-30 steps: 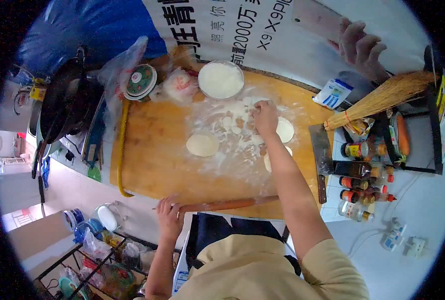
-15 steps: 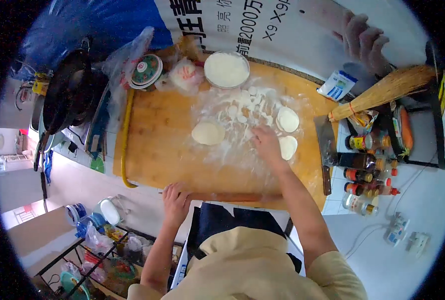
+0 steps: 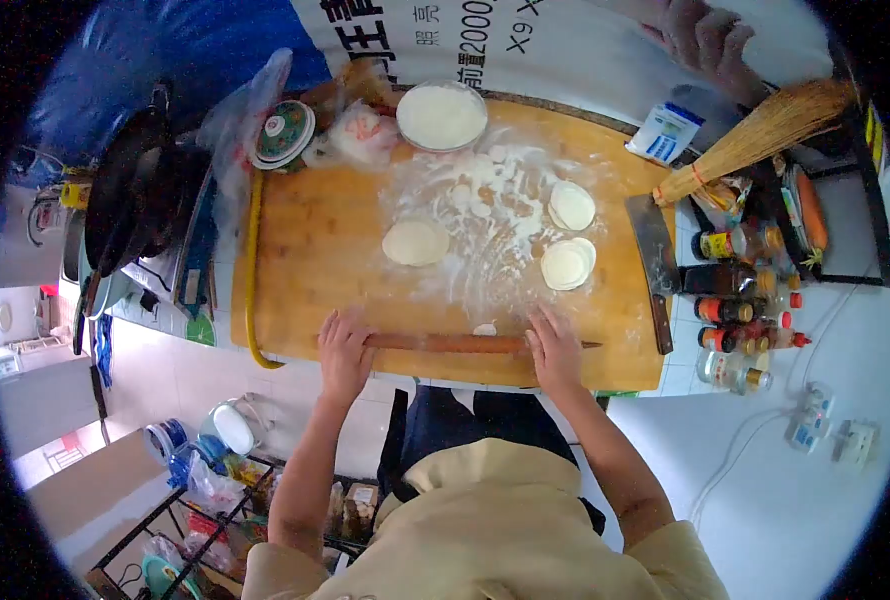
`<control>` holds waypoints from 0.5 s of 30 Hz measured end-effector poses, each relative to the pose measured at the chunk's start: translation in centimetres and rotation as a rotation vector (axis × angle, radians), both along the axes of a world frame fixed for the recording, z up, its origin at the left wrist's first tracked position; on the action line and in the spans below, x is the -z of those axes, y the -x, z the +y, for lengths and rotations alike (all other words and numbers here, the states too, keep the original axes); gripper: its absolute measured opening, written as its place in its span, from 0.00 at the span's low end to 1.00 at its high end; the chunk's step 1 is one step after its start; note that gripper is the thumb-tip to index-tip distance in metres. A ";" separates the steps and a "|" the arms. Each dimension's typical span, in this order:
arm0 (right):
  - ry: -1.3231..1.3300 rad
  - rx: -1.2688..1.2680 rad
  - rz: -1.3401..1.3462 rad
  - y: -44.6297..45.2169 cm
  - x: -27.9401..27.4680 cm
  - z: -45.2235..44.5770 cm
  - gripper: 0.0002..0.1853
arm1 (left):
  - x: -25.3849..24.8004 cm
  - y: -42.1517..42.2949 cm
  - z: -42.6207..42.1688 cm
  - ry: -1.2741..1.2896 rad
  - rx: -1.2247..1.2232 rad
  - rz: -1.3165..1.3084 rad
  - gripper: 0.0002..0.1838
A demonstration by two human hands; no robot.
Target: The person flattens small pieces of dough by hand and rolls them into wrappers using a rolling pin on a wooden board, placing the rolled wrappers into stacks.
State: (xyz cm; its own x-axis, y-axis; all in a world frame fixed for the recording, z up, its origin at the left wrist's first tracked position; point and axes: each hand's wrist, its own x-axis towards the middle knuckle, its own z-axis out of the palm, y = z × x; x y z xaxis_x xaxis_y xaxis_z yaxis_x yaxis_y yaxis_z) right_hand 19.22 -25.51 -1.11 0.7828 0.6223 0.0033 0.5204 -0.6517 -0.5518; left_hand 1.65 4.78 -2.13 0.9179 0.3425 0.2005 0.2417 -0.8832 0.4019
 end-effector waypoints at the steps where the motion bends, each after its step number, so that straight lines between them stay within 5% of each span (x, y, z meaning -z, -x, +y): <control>1: -0.001 0.006 -0.001 -0.2 0.1 -0.1 0.20 | 0.1 -0.9 0.3 0.028 0.067 0.050 0.15; 3: 0.205 -0.032 -0.204 -1.0 0.6 -0.3 0.24 | 0.2 -2.5 0.3 0.058 0.144 0.107 0.20; 8: 0.208 -0.038 -0.167 -0.7 1.4 -1.2 0.27 | -1.1 -3.3 -0.7 -0.009 0.172 0.283 0.43; 15: 0.243 -0.024 -0.286 -4.4 1.2 1.2 0.30 | 2.1 -5.5 1.3 -0.196 0.156 0.298 0.49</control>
